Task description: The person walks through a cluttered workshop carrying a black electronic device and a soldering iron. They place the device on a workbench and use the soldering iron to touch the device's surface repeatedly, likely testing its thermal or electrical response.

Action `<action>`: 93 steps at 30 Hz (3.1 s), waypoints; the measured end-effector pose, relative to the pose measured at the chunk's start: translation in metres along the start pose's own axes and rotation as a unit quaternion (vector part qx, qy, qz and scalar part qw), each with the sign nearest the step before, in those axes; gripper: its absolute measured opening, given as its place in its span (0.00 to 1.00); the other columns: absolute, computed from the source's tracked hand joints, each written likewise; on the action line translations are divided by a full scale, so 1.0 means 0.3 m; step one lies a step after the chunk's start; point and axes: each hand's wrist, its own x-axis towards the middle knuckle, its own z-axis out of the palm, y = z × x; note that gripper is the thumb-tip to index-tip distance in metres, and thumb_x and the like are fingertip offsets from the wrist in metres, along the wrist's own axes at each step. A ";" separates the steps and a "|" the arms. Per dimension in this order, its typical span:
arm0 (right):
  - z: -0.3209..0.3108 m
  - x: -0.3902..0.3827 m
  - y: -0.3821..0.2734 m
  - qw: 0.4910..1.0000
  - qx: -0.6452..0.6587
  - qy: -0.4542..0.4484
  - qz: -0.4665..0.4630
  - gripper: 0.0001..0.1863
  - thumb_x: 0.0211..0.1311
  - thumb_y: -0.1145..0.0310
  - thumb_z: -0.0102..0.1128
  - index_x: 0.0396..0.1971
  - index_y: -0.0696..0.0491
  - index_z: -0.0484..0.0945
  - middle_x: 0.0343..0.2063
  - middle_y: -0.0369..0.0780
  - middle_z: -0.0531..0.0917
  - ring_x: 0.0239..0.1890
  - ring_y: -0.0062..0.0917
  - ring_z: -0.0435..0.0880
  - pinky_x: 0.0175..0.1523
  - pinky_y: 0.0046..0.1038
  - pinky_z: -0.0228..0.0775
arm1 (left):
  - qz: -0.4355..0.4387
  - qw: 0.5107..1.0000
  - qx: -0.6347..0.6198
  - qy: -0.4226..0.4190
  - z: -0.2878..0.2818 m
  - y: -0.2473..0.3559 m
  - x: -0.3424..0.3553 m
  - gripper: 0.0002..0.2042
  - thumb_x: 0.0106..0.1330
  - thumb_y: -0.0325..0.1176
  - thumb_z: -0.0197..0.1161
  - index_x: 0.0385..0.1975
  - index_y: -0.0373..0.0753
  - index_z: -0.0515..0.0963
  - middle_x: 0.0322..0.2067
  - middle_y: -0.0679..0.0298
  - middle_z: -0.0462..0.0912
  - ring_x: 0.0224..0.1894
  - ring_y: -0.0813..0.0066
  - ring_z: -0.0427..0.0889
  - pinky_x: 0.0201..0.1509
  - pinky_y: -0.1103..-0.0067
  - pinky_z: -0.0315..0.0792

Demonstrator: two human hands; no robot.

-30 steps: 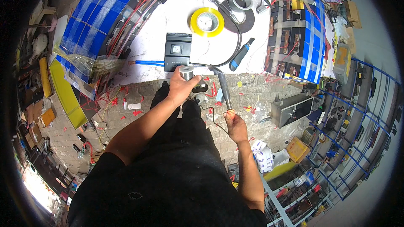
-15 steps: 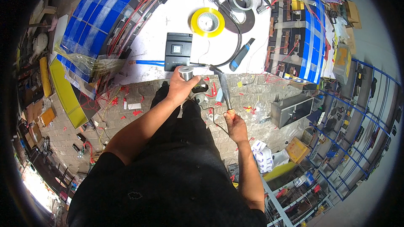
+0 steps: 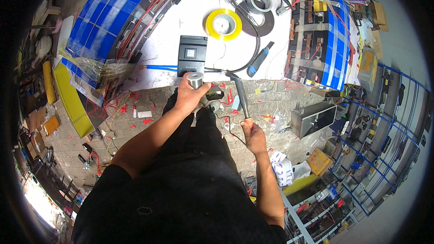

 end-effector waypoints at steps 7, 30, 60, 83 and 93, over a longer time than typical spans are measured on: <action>-0.008 -0.003 -0.027 1.000 -0.007 -0.011 0.014 0.28 0.71 0.45 0.61 0.30 0.60 0.79 0.17 0.36 0.75 0.22 0.20 0.69 0.29 0.30 0.66 | -0.001 1.000 -0.025 -0.006 -0.012 -0.043 0.005 0.26 0.55 0.36 0.79 0.49 0.34 0.72 0.41 0.61 0.83 0.44 0.74 0.81 0.53 0.76 0.75; 0.009 -0.005 -0.001 1.000 -0.004 0.002 0.022 0.27 0.70 0.46 0.63 0.31 0.60 0.80 0.18 0.40 0.78 0.22 0.23 0.72 0.31 0.32 0.68 | 0.016 1.000 0.009 -0.011 -0.007 -0.007 -0.013 0.23 0.56 0.35 0.78 0.46 0.35 0.73 0.39 0.62 0.82 0.43 0.75 0.81 0.51 0.76 0.75; 0.021 -0.020 -0.017 0.999 0.032 0.031 0.014 0.27 0.69 0.45 0.64 0.29 0.58 0.80 0.16 0.33 0.75 0.21 0.18 0.68 0.28 0.28 0.64 | 0.013 1.000 0.006 -0.024 0.002 0.010 -0.009 0.25 0.58 0.36 0.77 0.49 0.34 0.71 0.41 0.62 0.82 0.45 0.74 0.80 0.53 0.76 0.75; 0.016 -0.015 -0.008 0.999 0.018 0.022 0.020 0.27 0.69 0.44 0.64 0.31 0.58 0.81 0.17 0.34 0.76 0.22 0.19 0.69 0.30 0.28 0.66 | 0.003 0.999 0.026 -0.025 0.015 -0.014 0.004 0.28 0.57 0.38 0.78 0.51 0.33 0.70 0.44 0.59 0.82 0.46 0.72 0.81 0.54 0.75 0.75; 0.012 -0.018 -0.027 0.999 0.014 0.019 0.022 0.27 0.69 0.45 0.64 0.29 0.57 0.80 0.17 0.33 0.75 0.21 0.18 0.68 0.29 0.28 0.65 | 0.010 0.999 0.037 -0.028 0.031 0.001 0.020 0.29 0.57 0.38 0.77 0.53 0.31 0.70 0.44 0.57 0.82 0.47 0.70 0.82 0.55 0.75 0.75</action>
